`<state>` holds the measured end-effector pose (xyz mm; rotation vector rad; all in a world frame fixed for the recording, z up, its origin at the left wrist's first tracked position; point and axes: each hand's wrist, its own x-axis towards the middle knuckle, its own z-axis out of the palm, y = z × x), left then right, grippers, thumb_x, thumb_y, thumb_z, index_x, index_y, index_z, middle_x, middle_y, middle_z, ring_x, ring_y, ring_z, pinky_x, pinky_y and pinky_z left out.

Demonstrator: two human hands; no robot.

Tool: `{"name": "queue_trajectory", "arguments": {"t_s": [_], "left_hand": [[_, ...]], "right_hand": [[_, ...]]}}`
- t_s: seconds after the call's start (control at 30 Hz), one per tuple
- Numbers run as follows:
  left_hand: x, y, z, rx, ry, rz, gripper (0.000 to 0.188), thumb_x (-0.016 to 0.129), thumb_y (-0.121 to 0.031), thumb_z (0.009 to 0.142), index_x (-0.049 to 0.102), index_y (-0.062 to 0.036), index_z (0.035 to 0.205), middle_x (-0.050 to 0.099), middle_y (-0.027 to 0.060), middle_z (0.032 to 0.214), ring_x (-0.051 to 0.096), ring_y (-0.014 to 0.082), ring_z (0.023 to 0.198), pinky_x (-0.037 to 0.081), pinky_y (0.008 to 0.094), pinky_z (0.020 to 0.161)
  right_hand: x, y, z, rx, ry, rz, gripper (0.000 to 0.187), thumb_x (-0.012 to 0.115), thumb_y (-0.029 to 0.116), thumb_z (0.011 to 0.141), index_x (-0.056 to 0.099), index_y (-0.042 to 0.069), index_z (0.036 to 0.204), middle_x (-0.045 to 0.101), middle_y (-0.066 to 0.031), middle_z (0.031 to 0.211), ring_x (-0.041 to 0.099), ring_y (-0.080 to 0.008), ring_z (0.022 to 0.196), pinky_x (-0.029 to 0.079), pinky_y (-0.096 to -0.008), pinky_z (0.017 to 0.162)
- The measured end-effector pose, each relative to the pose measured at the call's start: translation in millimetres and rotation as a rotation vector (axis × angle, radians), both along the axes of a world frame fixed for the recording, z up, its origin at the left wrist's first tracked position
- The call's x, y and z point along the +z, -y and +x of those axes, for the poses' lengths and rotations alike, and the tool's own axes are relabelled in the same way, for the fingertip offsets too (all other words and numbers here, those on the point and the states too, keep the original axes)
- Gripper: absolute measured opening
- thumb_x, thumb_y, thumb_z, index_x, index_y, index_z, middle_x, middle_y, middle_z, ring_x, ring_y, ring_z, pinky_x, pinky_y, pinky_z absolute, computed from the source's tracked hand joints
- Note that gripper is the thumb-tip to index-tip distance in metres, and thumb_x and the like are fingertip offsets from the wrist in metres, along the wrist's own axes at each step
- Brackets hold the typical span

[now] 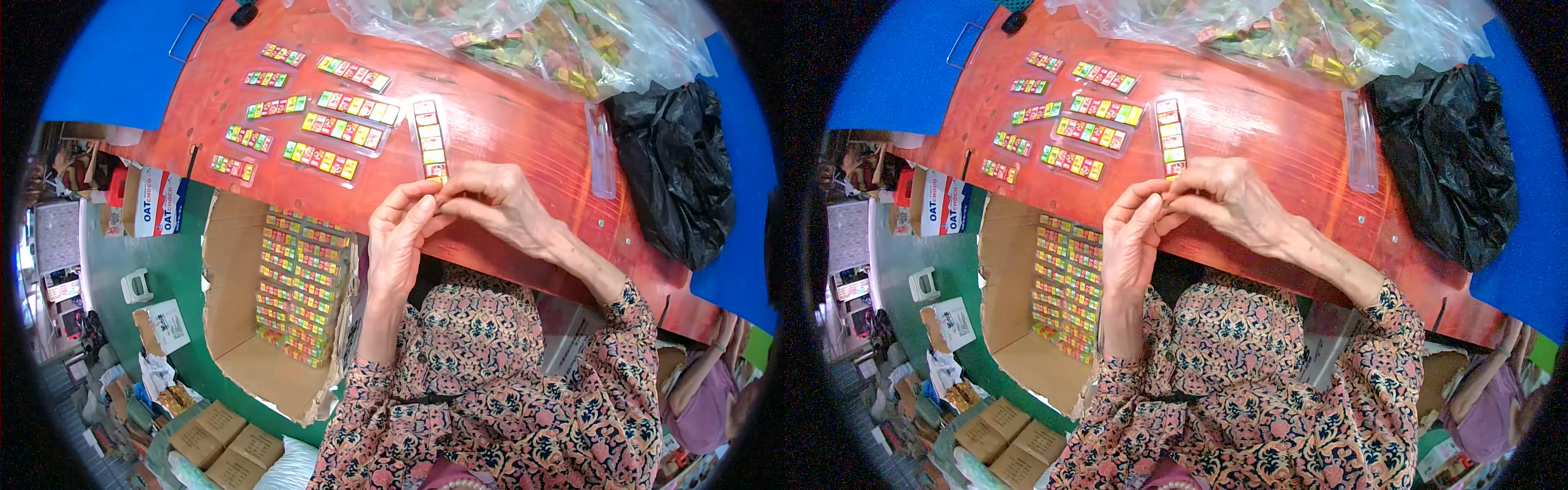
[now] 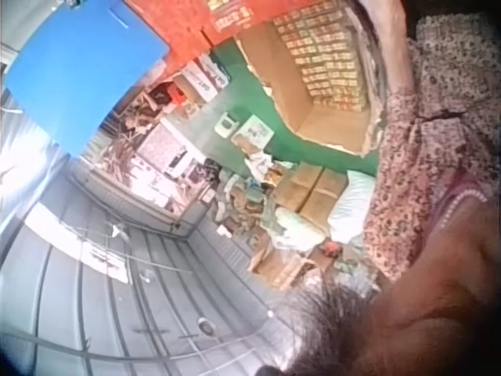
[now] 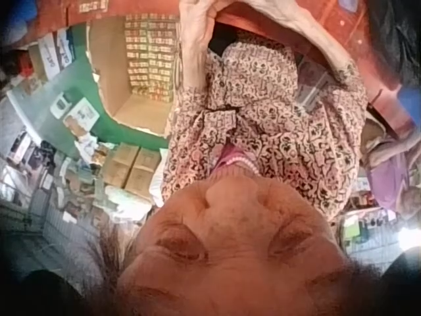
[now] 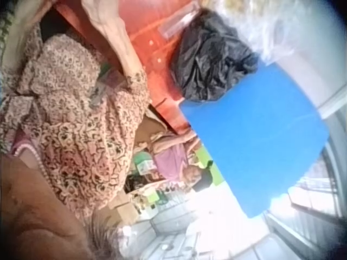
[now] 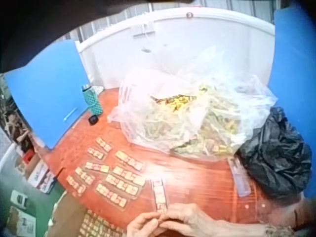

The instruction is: Packaging small colorful items into plastic trays and placing them into a cardboard box.

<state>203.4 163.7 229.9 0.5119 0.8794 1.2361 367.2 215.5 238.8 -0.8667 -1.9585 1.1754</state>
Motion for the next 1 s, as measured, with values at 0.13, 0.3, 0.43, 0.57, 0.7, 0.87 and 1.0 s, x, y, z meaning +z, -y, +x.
{"name": "queue_trajectory", "arguments": {"t_s": [0.13, 0.3, 0.43, 0.57, 0.7, 0.87, 1.0], "left_hand": [[2, 1, 0, 0.147, -0.369, 0.071, 0.018, 0.059, -0.007, 0.087, 0.059, 0.0032, 0.102, 0.063, 0.0098, 0.097, 0.062, 0.0153, 0.087, 0.052, 0.0264, 0.079], [-4, -2, -4, 0.232, -1.134, 0.436, 0.017, 0.065, -0.001, 0.078, 0.064, 0.0008, 0.095, 0.06, 0.0135, 0.106, 0.059, 0.0228, 0.094, 0.05, 0.0317, 0.079], [-12, -10, 4, 0.175, -1.468, 0.642, 0.023, 0.068, -0.003, 0.071, 0.065, -0.0003, 0.094, 0.057, 0.016, 0.11, 0.051, 0.0358, 0.106, 0.041, 0.042, 0.092], [-21, -19, 9, 0.09, -1.53, 0.734, 0.026, 0.07, -0.006, 0.07, 0.065, -0.0011, 0.095, 0.056, 0.0158, 0.114, 0.048, 0.0354, 0.11, 0.039, 0.0414, 0.094], [-26, -19, 10, 0.154, -1.493, 0.711, 0.027, 0.072, -0.006, 0.069, 0.065, -0.0002, 0.094, 0.058, 0.0153, 0.107, 0.051, 0.0317, 0.102, 0.043, 0.0384, 0.087], [-32, -16, 10, 0.253, -1.529, 0.653, 0.027, 0.074, -0.005, 0.067, 0.064, 0.0011, 0.092, 0.057, 0.0134, 0.093, 0.053, 0.0286, 0.086, 0.044, 0.037, 0.075], [-32, -16, 10, 0.276, -1.523, 0.69, 0.028, 0.074, -0.004, 0.066, 0.064, 0.0014, 0.092, 0.055, 0.0124, 0.088, 0.052, 0.0274, 0.081, 0.043, 0.0368, 0.071]], "right_hand": [[-2, -23, 24, -0.284, 0.249, 0.291, 0.012, 0.066, 0.005, 0.075, 0.064, 0.0, 0.087, 0.061, -0.0115, 0.079, 0.06, -0.0236, 0.075, 0.048, -0.0319, 0.065], [-19, -40, 46, -0.375, 0.475, 0.533, 0.016, 0.067, 0.008, 0.074, 0.061, 0.001, 0.088, 0.056, -0.0109, 0.083, 0.057, -0.0274, 0.079, 0.047, -0.0356, 0.067], [-25, -33, 40, -0.326, 0.484, 0.429, 0.015, 0.067, 0.008, 0.074, 0.061, 0.002, 0.087, 0.053, -0.0106, 0.083, 0.056, -0.0276, 0.078, 0.046, -0.0367, 0.066], [-28, -33, 40, -0.366, 0.475, 0.442, 0.014, 0.067, 0.006, 0.074, 0.061, 0.001, 0.085, 0.053, -0.0109, 0.081, 0.056, -0.028, 0.077, 0.046, -0.0368, 0.065], [-27, -21, 31, -0.381, 0.48, 0.534, 0.015, 0.067, 0.005, 0.073, 0.06, 0.001, 0.086, 0.052, -0.0115, 0.079, 0.055, -0.0285, 0.074, 0.046, -0.0371, 0.064], [-22, 0, 4, -0.229, 0.339, 0.409, 0.021, 0.066, 0.006, 0.074, 0.06, 0.002, 0.094, 0.048, -0.0115, 0.076, 0.053, -0.0281, 0.073, 0.045, -0.0375, 0.062], [-22, 5, -4, -0.248, 0.348, 0.424, 0.022, 0.065, 0.006, 0.075, 0.06, 0.001, 0.096, 0.048, -0.0116, 0.076, 0.052, -0.0282, 0.072, 0.044, -0.0376, 0.062]]}}
